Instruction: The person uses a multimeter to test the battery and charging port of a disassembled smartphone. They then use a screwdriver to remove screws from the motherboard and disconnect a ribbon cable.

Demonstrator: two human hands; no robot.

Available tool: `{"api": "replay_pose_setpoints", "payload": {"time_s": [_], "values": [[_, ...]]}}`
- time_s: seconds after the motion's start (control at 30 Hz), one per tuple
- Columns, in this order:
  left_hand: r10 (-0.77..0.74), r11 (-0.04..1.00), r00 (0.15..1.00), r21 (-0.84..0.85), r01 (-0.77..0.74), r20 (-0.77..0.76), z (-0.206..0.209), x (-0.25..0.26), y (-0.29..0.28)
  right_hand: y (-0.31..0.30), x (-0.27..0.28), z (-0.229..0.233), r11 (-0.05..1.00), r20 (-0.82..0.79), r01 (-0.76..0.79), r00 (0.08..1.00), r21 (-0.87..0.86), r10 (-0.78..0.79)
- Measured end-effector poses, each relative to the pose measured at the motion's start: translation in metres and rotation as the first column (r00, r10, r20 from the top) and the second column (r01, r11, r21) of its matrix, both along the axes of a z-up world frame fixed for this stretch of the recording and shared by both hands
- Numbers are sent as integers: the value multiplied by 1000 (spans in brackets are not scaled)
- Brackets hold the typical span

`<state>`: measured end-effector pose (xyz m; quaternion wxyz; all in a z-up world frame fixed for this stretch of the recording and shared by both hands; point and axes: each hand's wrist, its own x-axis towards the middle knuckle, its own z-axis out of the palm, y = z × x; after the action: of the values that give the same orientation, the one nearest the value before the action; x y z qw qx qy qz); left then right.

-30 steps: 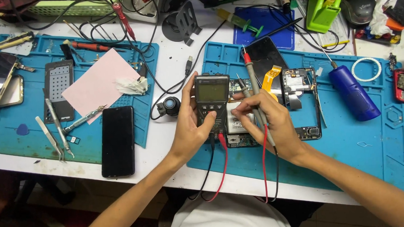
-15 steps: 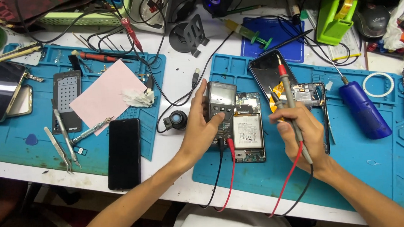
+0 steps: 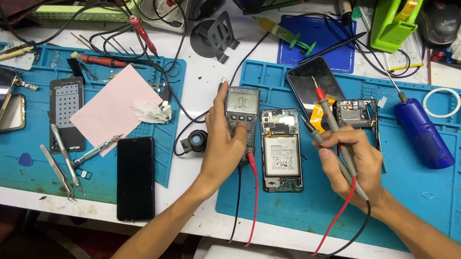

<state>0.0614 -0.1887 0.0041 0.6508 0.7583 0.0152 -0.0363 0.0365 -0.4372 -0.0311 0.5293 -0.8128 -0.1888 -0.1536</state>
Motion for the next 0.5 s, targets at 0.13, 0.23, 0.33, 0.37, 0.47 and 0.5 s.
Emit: {"api": "replay_pose_setpoints", "payload": {"time_s": [0.13, 0.23, 0.33, 0.37, 0.47, 0.5], "values": [[-107, 986, 994, 130, 101, 38, 31, -20, 10, -7, -7, 2, 999, 12, -17, 1000, -29, 17], [-76, 937, 988, 349, 26, 132, 51, -49, 39, -12, -8, 5, 995, 39, -14, 999, -104, 18], [112, 662, 960, 702, -264, 255, 41, -75, 78, -13, -10, 5, 991, 70, -10, 997, -134, 20], [253, 407, 931, 844, -350, 264, 35, -82, 92, -14, -10, 5, 989, 82, -9, 996, -147, 21], [319, 330, 938, 912, -244, 136, 1, -91, 123, -10, -10, 7, 988, 80, -50, 995, -143, 62], [328, 326, 935, 913, -247, 135, -1, -93, 123, -10, -11, 7, 988, 79, -60, 994, -141, 72]]}}
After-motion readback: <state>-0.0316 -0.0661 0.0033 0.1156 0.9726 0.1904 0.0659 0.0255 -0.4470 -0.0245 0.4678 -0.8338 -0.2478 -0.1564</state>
